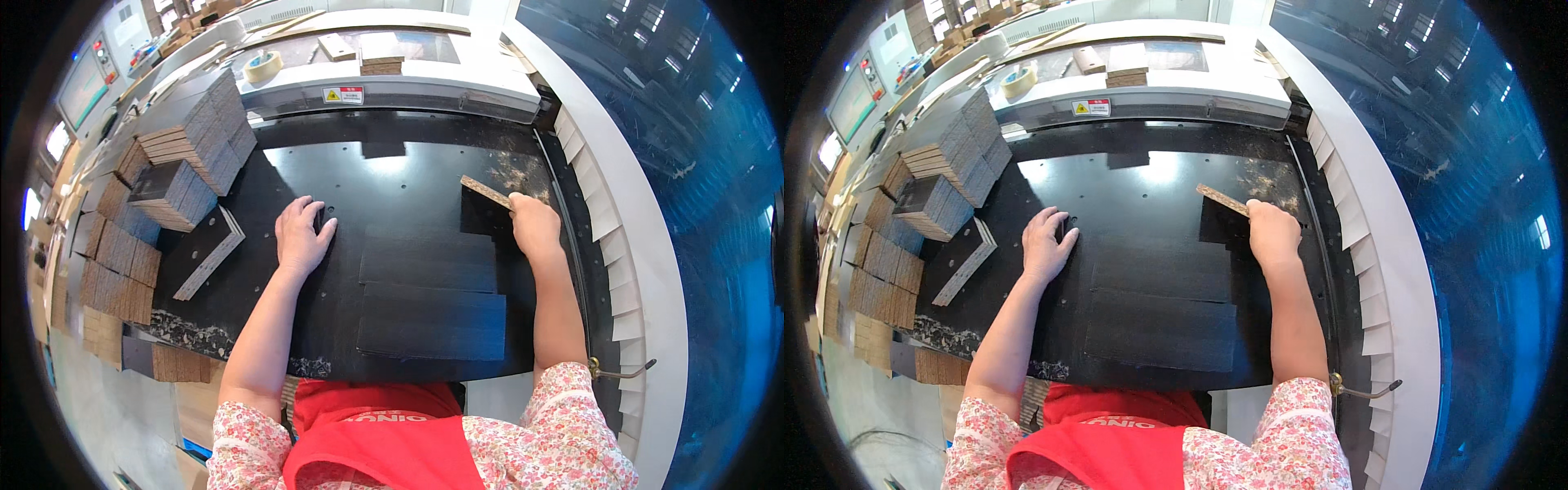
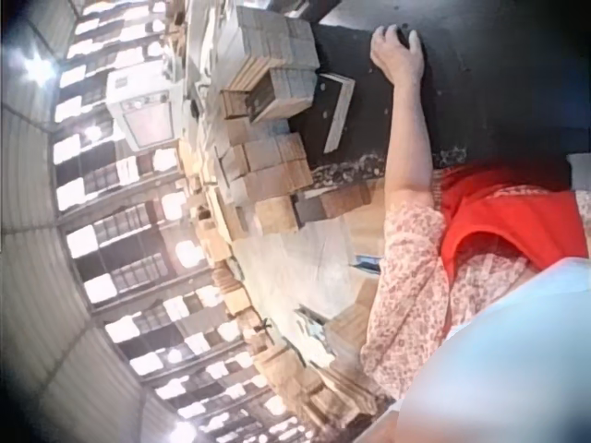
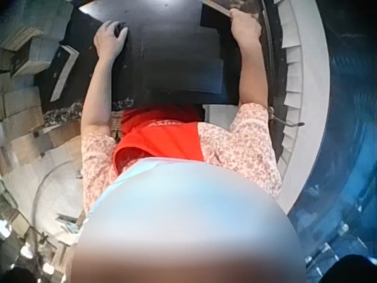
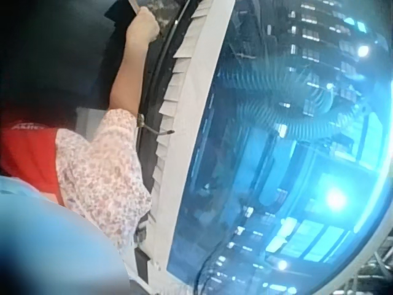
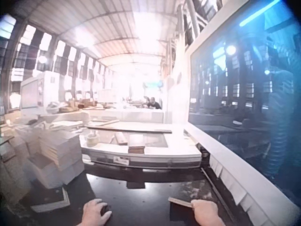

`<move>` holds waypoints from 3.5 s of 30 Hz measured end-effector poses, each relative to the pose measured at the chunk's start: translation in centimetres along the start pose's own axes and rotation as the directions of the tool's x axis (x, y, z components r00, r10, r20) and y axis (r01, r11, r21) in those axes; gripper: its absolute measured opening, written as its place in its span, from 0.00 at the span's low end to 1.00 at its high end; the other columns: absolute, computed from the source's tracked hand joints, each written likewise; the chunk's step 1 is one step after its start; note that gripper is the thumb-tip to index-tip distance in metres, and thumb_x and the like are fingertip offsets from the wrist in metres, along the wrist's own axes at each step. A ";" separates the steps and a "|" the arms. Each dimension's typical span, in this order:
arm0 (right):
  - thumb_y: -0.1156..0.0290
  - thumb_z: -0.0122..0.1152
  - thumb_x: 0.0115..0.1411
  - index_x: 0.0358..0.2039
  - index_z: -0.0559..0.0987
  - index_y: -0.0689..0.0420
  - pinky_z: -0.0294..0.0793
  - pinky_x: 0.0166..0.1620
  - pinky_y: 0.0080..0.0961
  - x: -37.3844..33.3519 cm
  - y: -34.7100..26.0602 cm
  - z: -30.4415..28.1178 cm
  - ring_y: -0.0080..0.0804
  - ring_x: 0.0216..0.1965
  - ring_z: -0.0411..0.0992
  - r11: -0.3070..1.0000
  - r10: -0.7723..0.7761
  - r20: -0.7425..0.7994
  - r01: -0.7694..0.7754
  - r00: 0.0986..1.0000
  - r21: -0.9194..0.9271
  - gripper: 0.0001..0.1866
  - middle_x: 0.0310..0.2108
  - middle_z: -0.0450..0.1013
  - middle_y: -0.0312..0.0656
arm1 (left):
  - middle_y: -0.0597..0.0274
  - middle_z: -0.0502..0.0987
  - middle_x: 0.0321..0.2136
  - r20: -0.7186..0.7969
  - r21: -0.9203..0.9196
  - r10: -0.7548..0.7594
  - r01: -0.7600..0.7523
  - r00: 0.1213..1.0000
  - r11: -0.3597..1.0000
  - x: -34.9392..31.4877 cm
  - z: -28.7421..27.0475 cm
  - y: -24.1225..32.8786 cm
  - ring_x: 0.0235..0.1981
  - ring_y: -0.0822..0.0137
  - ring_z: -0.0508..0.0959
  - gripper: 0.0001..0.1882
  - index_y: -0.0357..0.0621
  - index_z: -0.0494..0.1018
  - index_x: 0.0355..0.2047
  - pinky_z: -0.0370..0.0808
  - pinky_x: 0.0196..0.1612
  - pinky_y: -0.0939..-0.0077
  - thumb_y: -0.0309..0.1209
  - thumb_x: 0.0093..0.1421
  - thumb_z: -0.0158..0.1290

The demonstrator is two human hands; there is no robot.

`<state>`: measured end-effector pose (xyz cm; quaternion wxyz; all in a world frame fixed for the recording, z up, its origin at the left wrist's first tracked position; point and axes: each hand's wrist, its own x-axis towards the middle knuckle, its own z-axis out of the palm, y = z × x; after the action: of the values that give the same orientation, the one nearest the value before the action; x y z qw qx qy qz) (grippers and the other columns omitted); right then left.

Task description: The person picks up wooden panels from a stack, places them on a work surface, and turns them over while using a blow-gun tool to clean the surfaces.

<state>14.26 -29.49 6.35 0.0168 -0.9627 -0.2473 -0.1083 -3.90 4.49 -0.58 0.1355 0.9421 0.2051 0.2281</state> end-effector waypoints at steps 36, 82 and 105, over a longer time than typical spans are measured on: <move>0.69 0.51 0.60 0.32 0.79 0.59 0.80 0.33 0.38 15.5 -3.9 7.0 0.45 0.31 0.80 0.981 -0.128 -0.141 0.105 0.982 -0.164 0.10 0.27 0.80 0.48 | 0.58 0.68 0.55 0.008 0.089 -0.024 0.023 1.000 0.996 1.1 0.2 1.2 0.60 0.55 0.63 0.23 0.45 0.71 0.52 0.56 0.64 0.59 0.40 0.58 0.56; 0.72 0.58 0.55 0.43 0.79 0.55 0.65 0.57 0.40 0.2 0.8 8.8 0.40 0.54 0.68 0.998 -0.064 -0.464 0.052 0.883 -0.037 0.14 0.52 0.72 0.40 | 0.55 0.70 0.54 -0.016 -0.124 0.038 -0.040 0.999 0.992 0.0 -0.4 -0.6 0.59 0.55 0.65 0.20 0.45 0.77 0.45 0.56 0.65 0.57 0.40 0.53 0.60; 0.75 0.60 0.54 0.44 0.79 0.56 0.64 0.58 0.41 0.3 0.8 8.4 0.41 0.55 0.68 0.989 -0.129 -0.452 0.147 0.883 0.005 0.15 0.52 0.72 0.41 | 0.57 0.71 0.52 -0.022 -0.133 0.064 -0.066 0.998 0.989 0.1 -0.5 -0.9 0.58 0.55 0.66 0.20 0.47 0.77 0.44 0.57 0.64 0.56 0.39 0.52 0.61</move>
<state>16.59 -29.31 -1.79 0.0849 -0.8909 -0.3068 -0.3241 -4.37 5.42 -0.50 0.1891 0.9350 0.1597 0.2538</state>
